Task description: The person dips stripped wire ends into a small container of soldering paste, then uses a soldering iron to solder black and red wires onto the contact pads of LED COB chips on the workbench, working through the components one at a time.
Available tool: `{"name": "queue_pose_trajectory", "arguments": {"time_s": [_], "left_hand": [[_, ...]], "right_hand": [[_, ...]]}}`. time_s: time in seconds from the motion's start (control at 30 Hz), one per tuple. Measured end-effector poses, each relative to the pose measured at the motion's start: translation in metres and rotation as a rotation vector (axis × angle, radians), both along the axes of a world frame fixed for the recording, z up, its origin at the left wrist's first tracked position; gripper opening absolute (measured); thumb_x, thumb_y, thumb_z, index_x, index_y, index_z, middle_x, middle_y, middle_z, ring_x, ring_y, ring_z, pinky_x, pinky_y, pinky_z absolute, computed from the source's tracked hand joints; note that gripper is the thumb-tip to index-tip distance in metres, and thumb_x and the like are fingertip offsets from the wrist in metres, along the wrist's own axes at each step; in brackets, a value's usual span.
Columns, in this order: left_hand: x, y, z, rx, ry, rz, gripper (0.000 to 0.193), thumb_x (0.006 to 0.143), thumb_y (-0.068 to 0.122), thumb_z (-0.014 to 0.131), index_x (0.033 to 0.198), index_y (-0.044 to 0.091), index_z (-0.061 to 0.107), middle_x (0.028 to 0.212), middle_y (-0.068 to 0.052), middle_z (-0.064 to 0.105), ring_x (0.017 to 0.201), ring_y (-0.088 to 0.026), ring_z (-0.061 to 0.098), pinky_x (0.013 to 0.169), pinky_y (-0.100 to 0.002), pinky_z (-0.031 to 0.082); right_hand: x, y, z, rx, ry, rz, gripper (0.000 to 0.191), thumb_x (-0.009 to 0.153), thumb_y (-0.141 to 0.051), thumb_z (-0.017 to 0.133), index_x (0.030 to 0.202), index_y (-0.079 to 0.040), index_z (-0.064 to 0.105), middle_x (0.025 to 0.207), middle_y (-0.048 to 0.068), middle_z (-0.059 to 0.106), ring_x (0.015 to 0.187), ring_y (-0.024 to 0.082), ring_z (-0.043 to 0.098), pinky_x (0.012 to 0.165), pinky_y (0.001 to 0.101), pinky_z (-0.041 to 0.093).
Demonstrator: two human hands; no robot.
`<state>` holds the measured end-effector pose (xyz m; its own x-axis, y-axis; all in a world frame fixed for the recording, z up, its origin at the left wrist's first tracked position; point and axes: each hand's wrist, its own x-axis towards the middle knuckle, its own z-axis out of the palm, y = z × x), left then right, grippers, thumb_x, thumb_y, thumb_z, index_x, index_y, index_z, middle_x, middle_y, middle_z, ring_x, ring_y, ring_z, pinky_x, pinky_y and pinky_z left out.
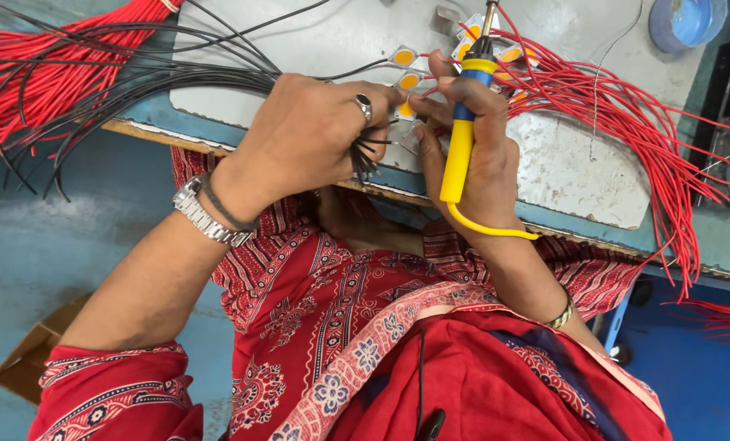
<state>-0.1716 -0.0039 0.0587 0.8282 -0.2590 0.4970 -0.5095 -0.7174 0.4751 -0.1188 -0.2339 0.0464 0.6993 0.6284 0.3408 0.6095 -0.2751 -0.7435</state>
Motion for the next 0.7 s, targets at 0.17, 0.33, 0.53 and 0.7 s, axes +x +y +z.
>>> {"name": "queue_pose_trajectory", "arguments": {"time_s": [0.17, 0.33, 0.53, 0.7], "left_hand": [[0.002, -0.001, 0.0, 0.062, 0.049, 0.019, 0.022, 0.084, 0.011, 0.078, 0.105, 0.009, 0.069, 0.09, -0.002, 0.07, 0.077, -0.029, 0.07, 0.061, -0.042, 0.052], [0.003, 0.0, -0.004, 0.015, -0.013, 0.008, 0.026, 0.085, 0.011, 0.078, 0.109, 0.008, 0.071, 0.098, -0.003, 0.072, 0.08, -0.029, 0.07, 0.064, -0.042, 0.053], [0.002, 0.001, -0.01, 0.017, -0.019, 0.026, 0.024, 0.083, 0.012, 0.08, 0.106, 0.007, 0.073, 0.101, -0.003, 0.073, 0.08, -0.03, 0.07, 0.066, -0.043, 0.054], [0.004, -0.001, -0.011, 0.042, -0.04, 0.046, 0.023, 0.083, 0.015, 0.08, 0.103, 0.008, 0.072, 0.1, -0.004, 0.072, 0.077, -0.03, 0.069, 0.066, -0.043, 0.054]], "right_hand": [[0.0, -0.011, -0.01, 0.198, 0.113, -0.001, 0.035, 0.116, 0.004, 0.059, 0.144, -0.006, 0.041, 0.148, 0.016, 0.054, 0.123, 0.029, 0.073, 0.1, 0.0337, 0.062], [0.006, -0.054, 0.0, 0.565, 0.244, -0.061, 0.044, 0.115, -0.019, 0.069, 0.149, -0.004, 0.046, 0.136, 0.013, 0.061, 0.109, 0.035, 0.077, 0.085, 0.0461, 0.064], [0.027, -0.103, 0.02, 0.714, -0.029, -0.278, 0.047, 0.111, -0.032, 0.06, 0.138, 0.008, 0.058, 0.132, 0.021, 0.066, 0.064, 0.027, 0.058, 0.056, 0.035, 0.051], [0.028, -0.106, 0.031, 0.702, 0.07, -0.276, 0.031, 0.113, -0.019, 0.057, 0.112, 0.012, 0.06, 0.104, 0.019, 0.065, 0.053, 0.018, 0.044, 0.057, 0.0306, 0.04]]}}
